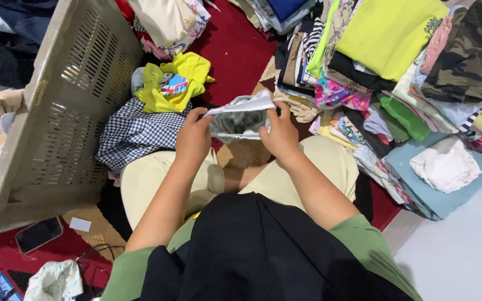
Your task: The person is sitting on the floor folding various pieces of laundry and placing them into organized stacks.
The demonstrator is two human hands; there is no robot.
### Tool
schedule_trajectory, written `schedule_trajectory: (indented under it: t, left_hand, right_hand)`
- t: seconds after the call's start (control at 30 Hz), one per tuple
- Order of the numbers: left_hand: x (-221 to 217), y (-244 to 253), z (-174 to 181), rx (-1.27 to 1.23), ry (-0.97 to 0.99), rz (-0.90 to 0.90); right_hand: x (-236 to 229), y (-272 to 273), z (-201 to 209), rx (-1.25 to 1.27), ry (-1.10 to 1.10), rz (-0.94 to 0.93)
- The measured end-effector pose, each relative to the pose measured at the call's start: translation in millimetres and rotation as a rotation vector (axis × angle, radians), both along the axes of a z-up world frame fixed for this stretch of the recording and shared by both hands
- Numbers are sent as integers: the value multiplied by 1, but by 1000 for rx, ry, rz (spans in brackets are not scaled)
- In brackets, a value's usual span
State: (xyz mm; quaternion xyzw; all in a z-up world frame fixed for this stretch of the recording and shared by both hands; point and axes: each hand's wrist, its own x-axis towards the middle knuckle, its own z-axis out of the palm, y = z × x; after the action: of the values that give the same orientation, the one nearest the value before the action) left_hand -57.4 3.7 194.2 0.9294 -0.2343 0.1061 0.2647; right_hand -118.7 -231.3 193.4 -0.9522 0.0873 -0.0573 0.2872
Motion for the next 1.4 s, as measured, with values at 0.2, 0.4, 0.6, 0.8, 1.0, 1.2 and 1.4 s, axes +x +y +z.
schedule_trajectory:
  t: [0.2,0.4,0.6,0.8,1.0,1.2,1.4]
  left_hand:
    - [17,23,-30,73,15,146]
    - [9,26,1,113,70,10]
    - [8,23,-18,-174,-160,-7]
    - [8,17,-20,-203,-161,-22]
    - [15,28,-21,-50,-39,-60]
    - [16,56,19,49,202,-148]
    - [12,67,46,-357,435,-194]
  right_hand:
    - [12,-30,-56,-85,-276,-32]
    - [19,-40,-67,-85,-470,146]
    - [21,-48,-69,-114,-551,297]
    - [25,-47,-72,-106,-561,363]
    - [29,-51,-77,-157,-495,434]
    - [19,-52,-48,-41,-425,467]
    - [11,-47,-24,420,-410,362]
